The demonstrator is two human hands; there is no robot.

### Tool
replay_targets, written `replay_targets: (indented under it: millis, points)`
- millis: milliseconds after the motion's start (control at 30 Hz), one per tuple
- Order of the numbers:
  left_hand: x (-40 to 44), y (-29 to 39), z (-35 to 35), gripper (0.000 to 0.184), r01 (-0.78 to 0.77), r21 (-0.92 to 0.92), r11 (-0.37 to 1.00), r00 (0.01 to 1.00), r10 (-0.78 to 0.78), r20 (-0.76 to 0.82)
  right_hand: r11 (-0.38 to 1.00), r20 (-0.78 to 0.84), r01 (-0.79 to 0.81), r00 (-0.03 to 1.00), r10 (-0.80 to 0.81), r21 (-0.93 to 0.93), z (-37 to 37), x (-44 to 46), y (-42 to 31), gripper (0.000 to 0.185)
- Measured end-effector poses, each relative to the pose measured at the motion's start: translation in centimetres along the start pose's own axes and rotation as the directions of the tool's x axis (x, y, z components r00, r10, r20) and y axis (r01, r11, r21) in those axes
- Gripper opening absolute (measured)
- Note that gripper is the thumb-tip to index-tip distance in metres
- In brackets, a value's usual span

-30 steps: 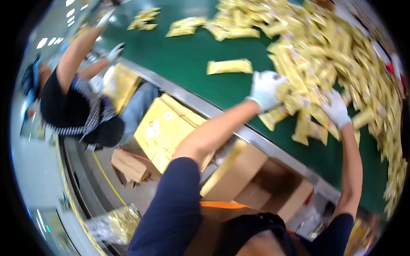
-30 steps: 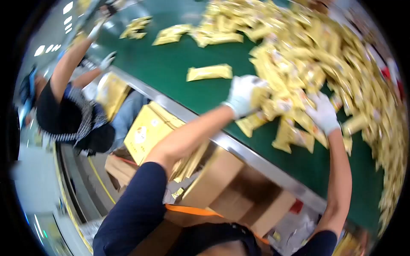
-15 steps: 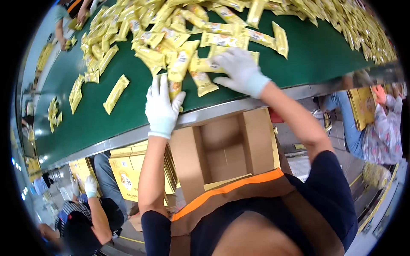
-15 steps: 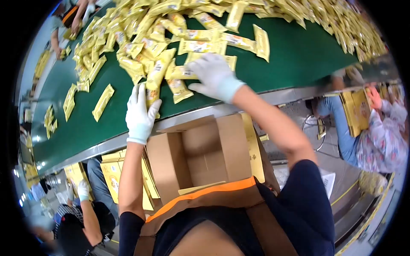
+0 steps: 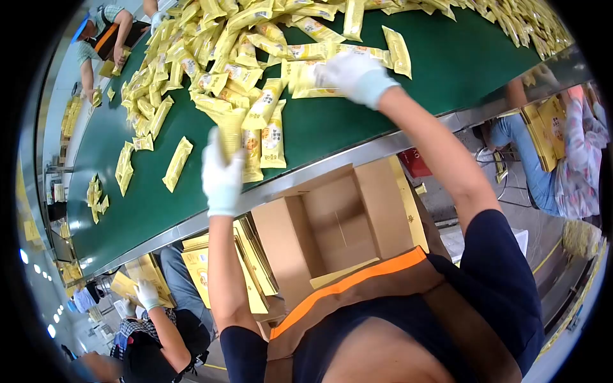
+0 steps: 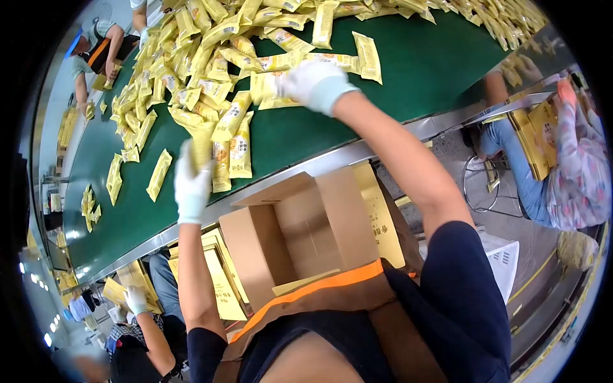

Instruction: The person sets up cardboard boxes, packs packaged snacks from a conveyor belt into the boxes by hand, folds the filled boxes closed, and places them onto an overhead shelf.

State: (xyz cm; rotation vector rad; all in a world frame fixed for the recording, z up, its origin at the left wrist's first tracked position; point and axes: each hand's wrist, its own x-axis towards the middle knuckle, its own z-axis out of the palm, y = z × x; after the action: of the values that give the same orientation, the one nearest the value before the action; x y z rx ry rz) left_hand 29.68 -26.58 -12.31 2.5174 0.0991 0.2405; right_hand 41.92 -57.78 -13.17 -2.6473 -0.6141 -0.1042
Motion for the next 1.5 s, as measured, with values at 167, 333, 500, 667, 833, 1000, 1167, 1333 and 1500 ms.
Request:
replay_targets:
  millis: [167,333,500,667,833,1000,1167,1333,1500]
  points:
    - [0.8,-1.0,1.4,0.083,-0.063,0.159,0.985,0.992,0.044,0.121,0.981,0.219,-0.009,0.974,0.053,-0.193,-2.6,-3.2,-3.8,0.054]
    - [0.3,-5.7,-3.3,0.068,-0.264,0.54,0.799,0.965,0.218,0.148,0.983,0.128,0.104,0.988,-0.085,-0.15,-3.2,-8.5,0.0,0.059]
    - [-0.6,-5.9,-3.7,0.058,-0.195,0.354,0.915,0.974,0.138,0.181,0.577,0.056,-0.336,0.892,0.448,0.745,-6.3,-7.3,8.3,0.042]
    - [0.0,-6.4,-3.8,0.056,-0.138,0.243,0.96,0.963,0.072,0.261,0.207,0.112,-0.307,0.766,0.633,0.929,-5.3,-2.4,10.2,0.067]
    - [-1.5,-4.4,-2.6,0.062,-0.118,0.458,0.881,0.984,0.042,0.173,0.778,0.197,-0.563,0.826,0.528,0.278,-4.4,0.6,5.8,0.099]
    - [-2.4,-4.5,-3.7,0.073,-0.043,0.119,0.992,0.991,0.027,0.131,0.921,-0.157,-0.141,0.984,0.088,-0.364,-7.1,-4.2,2.3,0.068]
    - [-0.8,7.3,-3.9,0.072,0.093,-0.574,0.814,0.915,0.157,0.372,0.951,-0.044,0.099,0.992,-0.117,-0.293,-4.7,-11.2,5.1,0.074]
    - [1.9,8.0,1.0,0.078,-0.399,0.108,0.91,0.748,0.255,0.612,0.949,0.125,-0.198,0.964,0.234,-0.244,-6.9,-10.0,5.0,0.086]
    - [1.8,2.6,-4.0,0.08,-0.309,0.111,0.944,0.797,0.193,0.573,0.951,0.363,-0.279,0.906,0.216,0.131,-8.9,-5.4,6.9,0.081]
